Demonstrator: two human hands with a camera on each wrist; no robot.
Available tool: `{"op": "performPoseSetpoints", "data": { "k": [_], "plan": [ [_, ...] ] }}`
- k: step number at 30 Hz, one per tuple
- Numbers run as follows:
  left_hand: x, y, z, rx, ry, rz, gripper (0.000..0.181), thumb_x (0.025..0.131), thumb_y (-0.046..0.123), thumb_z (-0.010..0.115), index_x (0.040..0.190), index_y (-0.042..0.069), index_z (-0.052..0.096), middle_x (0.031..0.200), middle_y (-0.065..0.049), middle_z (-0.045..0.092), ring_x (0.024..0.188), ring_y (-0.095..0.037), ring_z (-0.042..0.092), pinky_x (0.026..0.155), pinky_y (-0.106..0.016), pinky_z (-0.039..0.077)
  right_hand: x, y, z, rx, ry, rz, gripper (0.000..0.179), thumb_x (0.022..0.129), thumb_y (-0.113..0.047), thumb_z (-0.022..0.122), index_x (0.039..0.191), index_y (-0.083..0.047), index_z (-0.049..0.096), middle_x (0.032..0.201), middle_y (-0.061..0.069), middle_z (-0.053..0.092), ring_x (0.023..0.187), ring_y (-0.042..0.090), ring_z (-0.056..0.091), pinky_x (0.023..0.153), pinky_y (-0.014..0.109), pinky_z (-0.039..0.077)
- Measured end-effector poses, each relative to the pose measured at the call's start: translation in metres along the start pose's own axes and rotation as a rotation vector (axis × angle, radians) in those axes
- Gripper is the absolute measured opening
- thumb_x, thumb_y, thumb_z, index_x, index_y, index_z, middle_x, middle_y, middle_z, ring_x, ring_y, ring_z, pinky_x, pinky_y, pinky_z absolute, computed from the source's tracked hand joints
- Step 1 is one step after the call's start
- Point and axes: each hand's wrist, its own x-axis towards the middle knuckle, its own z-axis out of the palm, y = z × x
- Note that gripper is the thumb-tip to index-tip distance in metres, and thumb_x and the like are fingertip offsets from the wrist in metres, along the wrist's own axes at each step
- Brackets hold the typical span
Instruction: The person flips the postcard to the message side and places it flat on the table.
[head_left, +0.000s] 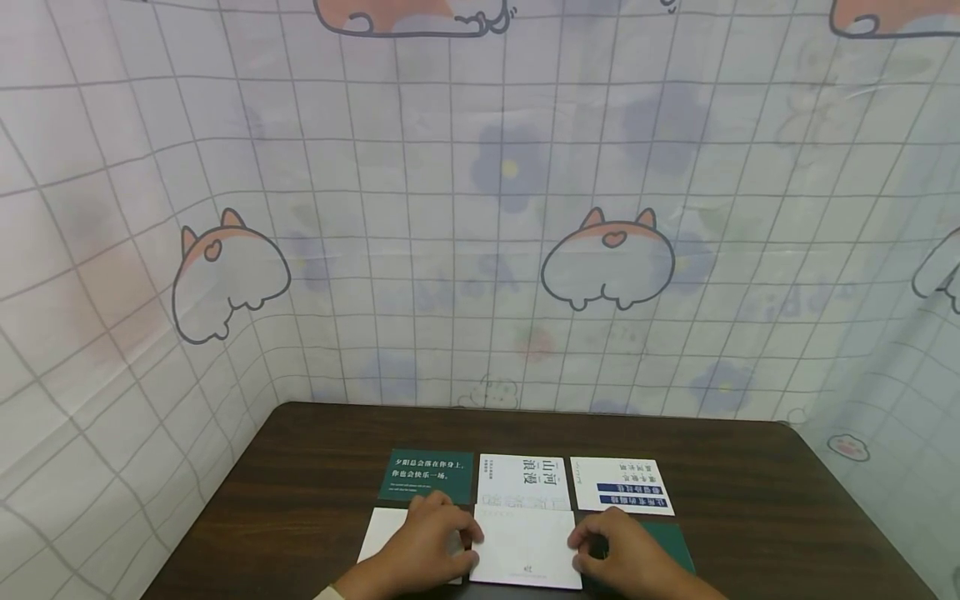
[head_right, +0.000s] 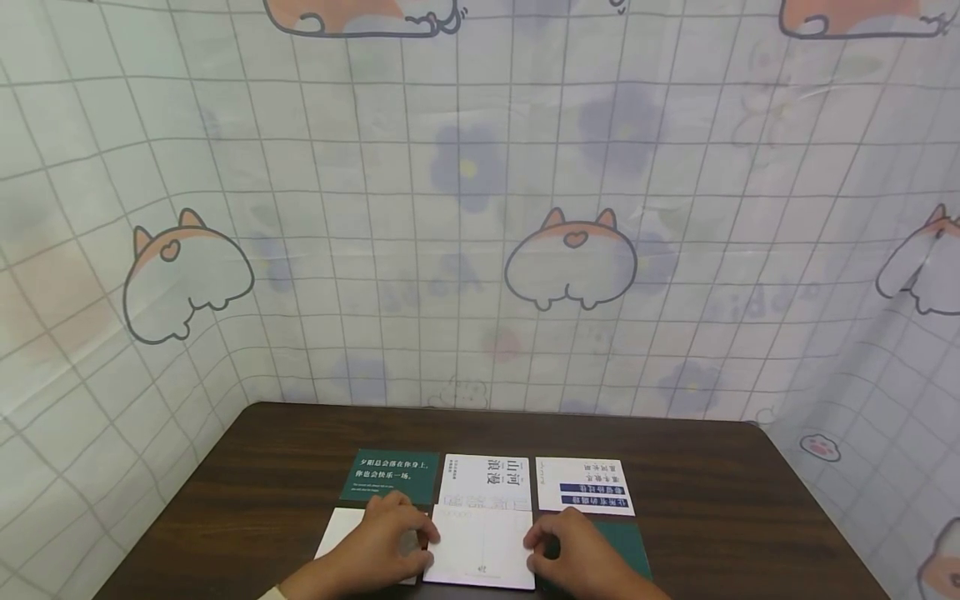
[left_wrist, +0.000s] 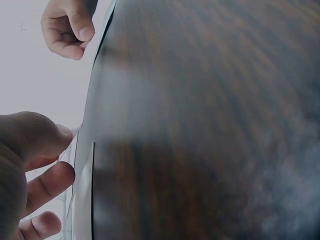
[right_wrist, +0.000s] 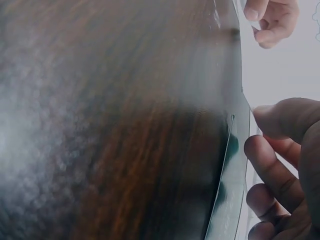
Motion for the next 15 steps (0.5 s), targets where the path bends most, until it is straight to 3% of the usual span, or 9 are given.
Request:
{"op": "performPoseSetpoints", "data": {
  "k": [4, 15],
  "plan": [
    [0.0005, -0.0001, 0.0011, 0.019, -0.008, -0.026, 0.013, 0.084, 0.029, 0.083, 0.093, 0.035, 0.075, 0.086, 0.023, 0.058, 0.090, -0.005, 0.040, 0.078, -0.039, 0.028, 0.0012, 0.0011, 0.0003, 0.002, -0.005, -0.013, 0.013, 0.085, -0.015, 0.082, 0.093, -0.021, 0.073, 0.084, -0.016, 0.064, 0.084, 0.003, 0.055, 0.077, 0.031, 0.046],
    [0.0016, 0.0040, -0.0006, 0.030, -0.059, -0.088, 0.017, 0.081, 0.032, 0.085, 0.094, 0.037, 0.074, 0.086, 0.025, 0.059, 0.095, -0.008, 0.039, 0.081, -0.045, 0.025, -0.0009, 0.0031, 0.0037, -0.084, 0.010, -0.043, 0.015, 0.085, -0.020, 0.082, 0.092, -0.026, 0.071, 0.082, -0.026, 0.058, 0.086, 0.002, 0.048, 0.080, 0.033, 0.042]
  ]
}}
